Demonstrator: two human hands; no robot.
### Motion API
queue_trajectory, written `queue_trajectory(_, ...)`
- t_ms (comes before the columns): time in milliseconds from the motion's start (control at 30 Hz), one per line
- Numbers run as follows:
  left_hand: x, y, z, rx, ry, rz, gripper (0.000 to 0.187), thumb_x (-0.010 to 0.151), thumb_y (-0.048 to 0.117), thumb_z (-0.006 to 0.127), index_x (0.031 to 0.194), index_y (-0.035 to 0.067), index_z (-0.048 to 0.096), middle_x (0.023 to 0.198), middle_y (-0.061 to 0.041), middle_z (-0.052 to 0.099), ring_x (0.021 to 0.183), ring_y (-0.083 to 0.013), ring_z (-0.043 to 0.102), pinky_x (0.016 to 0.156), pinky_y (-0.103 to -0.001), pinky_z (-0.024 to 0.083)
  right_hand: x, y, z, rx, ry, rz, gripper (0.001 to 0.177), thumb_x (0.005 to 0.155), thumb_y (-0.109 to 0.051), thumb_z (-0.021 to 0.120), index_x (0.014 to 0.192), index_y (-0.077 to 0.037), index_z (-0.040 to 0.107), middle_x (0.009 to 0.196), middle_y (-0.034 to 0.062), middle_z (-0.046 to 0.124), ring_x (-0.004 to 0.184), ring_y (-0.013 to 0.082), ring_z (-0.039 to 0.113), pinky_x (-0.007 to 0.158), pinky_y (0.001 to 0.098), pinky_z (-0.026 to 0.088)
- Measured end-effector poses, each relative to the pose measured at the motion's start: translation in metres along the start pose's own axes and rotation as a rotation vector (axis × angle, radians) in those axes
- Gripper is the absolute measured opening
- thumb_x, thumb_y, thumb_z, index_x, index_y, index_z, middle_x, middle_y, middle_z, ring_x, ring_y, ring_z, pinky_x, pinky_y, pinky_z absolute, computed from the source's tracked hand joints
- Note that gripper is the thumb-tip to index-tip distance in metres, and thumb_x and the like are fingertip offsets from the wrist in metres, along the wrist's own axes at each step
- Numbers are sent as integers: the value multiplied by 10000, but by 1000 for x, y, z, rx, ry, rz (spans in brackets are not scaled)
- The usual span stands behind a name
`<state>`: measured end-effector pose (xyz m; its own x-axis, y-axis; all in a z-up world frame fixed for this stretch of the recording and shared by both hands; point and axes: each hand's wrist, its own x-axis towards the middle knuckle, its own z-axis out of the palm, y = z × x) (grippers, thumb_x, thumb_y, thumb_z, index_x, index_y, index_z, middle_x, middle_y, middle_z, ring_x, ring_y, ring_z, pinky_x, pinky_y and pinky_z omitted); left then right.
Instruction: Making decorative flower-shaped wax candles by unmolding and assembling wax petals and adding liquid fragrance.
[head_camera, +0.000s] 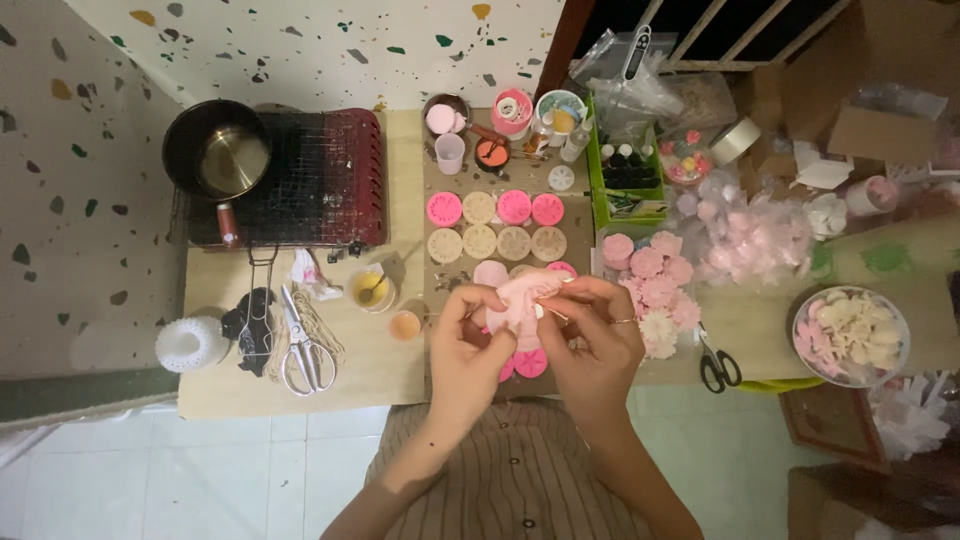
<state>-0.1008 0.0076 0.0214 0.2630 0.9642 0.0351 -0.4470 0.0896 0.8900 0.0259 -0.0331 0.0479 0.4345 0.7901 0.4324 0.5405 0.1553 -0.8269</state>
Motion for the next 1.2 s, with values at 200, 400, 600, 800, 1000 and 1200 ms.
queue_trajectory(200, 2, -13, -7, -62, -64, -96, 315, 831, -156, 577, 1056, 63, 553, 975, 19, 576, 851, -45, 518, 672, -193, 420, 2, 14, -5, 64, -49, -10, 189, 832, 84, 787, 987, -22, 769, 1127, 49, 582, 922, 113, 642, 619, 212, 513)
queue_trajectory(400, 4, -23, -15, -32, -65, -50, 307, 826, -159, 604, 1040, 57, 563, 946, 29, 570, 859, -42, 508, 714, -202, 419, 6, 14, -15, 152, -132, 99, 178, 835, 78, 718, 991, -7, 717, 1171, 51, 595, 943, 106, 699, 750, 226, 642)
queue_trajectory(600, 3, -18, -12, -85, -67, -83, 301, 833, -157, 592, 1033, 65, 552, 950, 7, 614, 869, -55, 550, 717, -211, 450, 10, -1, -18, 50, -164, 130, 176, 810, 74, 717, 969, -2, 715, 1167, 53, 604, 914, 112, 702, 691, 234, 643)
queue_trajectory(800, 1, -18, -11, -89, -88, -93, 317, 830, -170, 581, 1053, 54, 566, 975, 0, 609, 902, -66, 561, 751, -224, 471, 6, 0, -15, -50, -169, -4, 148, 819, 70, 725, 952, 6, 712, 1162, 60, 612, 983, 133, 696, 727, 238, 628)
queue_trajectory(1000, 4, -18, -10, -149, -102, -160, 325, 793, -168, 563, 1024, 60, 565, 1023, 0, 625, 968, -74, 594, 776, -231, 494, 2, 13, -13, -31, -193, 27, 117, 827, 38, 751, 935, 5, 723, 1133, 50, 630, 917, 112, 713, 690, 228, 612)
queue_trajectory(1200, 4, -45, -21, -68, -115, -170, 309, 840, -165, 605, 1078, 32, 601, 1009, -27, 626, 932, -95, 594, 784, -239, 509, -2, 25, -9, -49, -194, 42, 92, 830, 38, 738, 910, 2, 712, 1113, 38, 638, 934, 115, 715, 686, 229, 592)
